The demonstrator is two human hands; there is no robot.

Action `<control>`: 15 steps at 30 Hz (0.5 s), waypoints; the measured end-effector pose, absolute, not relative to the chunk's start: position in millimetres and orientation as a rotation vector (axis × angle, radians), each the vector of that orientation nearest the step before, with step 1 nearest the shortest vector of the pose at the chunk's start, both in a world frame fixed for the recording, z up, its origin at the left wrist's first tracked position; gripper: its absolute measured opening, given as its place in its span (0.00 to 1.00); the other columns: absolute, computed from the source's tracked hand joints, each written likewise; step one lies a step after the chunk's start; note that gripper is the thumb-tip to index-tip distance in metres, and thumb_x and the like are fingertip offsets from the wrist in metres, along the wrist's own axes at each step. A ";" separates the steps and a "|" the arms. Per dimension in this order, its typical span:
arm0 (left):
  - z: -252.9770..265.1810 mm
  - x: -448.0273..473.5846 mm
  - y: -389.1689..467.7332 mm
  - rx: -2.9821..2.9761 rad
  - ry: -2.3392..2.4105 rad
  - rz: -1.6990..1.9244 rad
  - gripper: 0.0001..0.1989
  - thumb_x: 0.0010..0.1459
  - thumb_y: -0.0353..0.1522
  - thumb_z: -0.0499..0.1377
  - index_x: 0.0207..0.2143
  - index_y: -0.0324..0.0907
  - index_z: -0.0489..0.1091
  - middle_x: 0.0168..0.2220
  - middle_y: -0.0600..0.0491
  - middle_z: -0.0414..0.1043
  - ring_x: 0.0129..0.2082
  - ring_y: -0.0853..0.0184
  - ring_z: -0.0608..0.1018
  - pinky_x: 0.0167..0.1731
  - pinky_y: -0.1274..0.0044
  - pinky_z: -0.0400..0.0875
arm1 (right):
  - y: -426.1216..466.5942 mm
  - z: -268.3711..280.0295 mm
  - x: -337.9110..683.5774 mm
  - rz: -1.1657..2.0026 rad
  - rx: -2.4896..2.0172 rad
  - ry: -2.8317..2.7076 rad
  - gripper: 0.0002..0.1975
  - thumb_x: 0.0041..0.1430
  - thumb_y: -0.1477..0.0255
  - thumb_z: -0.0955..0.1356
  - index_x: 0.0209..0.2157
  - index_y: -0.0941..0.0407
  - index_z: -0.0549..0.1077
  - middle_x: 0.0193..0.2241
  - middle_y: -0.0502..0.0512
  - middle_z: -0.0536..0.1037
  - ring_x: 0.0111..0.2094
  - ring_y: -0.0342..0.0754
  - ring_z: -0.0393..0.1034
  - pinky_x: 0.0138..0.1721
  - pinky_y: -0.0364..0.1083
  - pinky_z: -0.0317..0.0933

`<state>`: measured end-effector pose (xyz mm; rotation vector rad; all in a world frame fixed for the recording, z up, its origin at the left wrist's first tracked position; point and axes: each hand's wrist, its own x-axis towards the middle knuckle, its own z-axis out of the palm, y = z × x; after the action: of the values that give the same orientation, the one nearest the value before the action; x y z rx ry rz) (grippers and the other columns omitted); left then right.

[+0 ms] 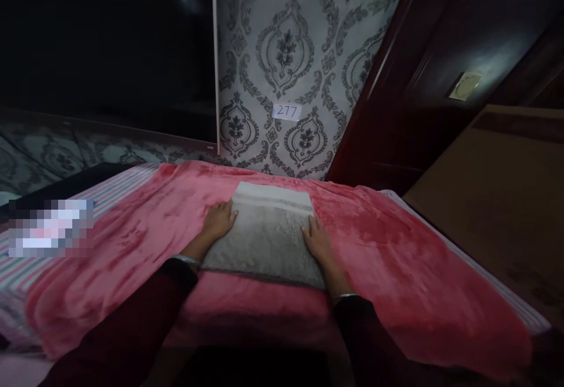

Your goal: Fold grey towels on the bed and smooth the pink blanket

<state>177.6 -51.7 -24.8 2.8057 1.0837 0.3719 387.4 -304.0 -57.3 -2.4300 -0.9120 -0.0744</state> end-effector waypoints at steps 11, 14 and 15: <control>-11.7 182.4 -37.4 2.363 1.170 0.444 0.25 0.63 0.37 0.56 0.62 0.41 0.68 0.55 0.46 0.78 0.53 0.60 0.80 0.49 0.74 0.73 | -329.6 -69.0 404.4 0.438 -1.789 -0.412 0.20 0.61 0.63 0.63 0.45 0.61 0.78 0.35 0.62 0.84 0.36 0.55 0.80 0.39 0.50 0.73; -9.6 188.3 -42.8 2.376 1.243 0.384 0.20 0.63 0.38 0.57 0.54 0.40 0.74 0.53 0.44 0.79 0.53 0.55 0.80 0.49 0.71 0.73 | -323.4 -70.1 407.4 0.458 -1.839 -0.406 0.17 0.59 0.61 0.65 0.37 0.59 0.79 0.27 0.59 0.82 0.28 0.53 0.78 0.32 0.49 0.71; -9.5 189.5 -45.1 2.381 1.274 0.374 0.20 0.63 0.39 0.56 0.53 0.40 0.75 0.53 0.42 0.79 0.53 0.54 0.79 0.49 0.70 0.73 | -321.7 -71.3 408.4 0.435 -1.862 -0.414 0.16 0.58 0.61 0.66 0.36 0.59 0.79 0.26 0.58 0.81 0.27 0.53 0.77 0.31 0.48 0.71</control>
<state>189.5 -45.1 -9.5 2.3814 1.2740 0.3740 408.4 -321.7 -71.3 -1.8621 -0.4141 0.4349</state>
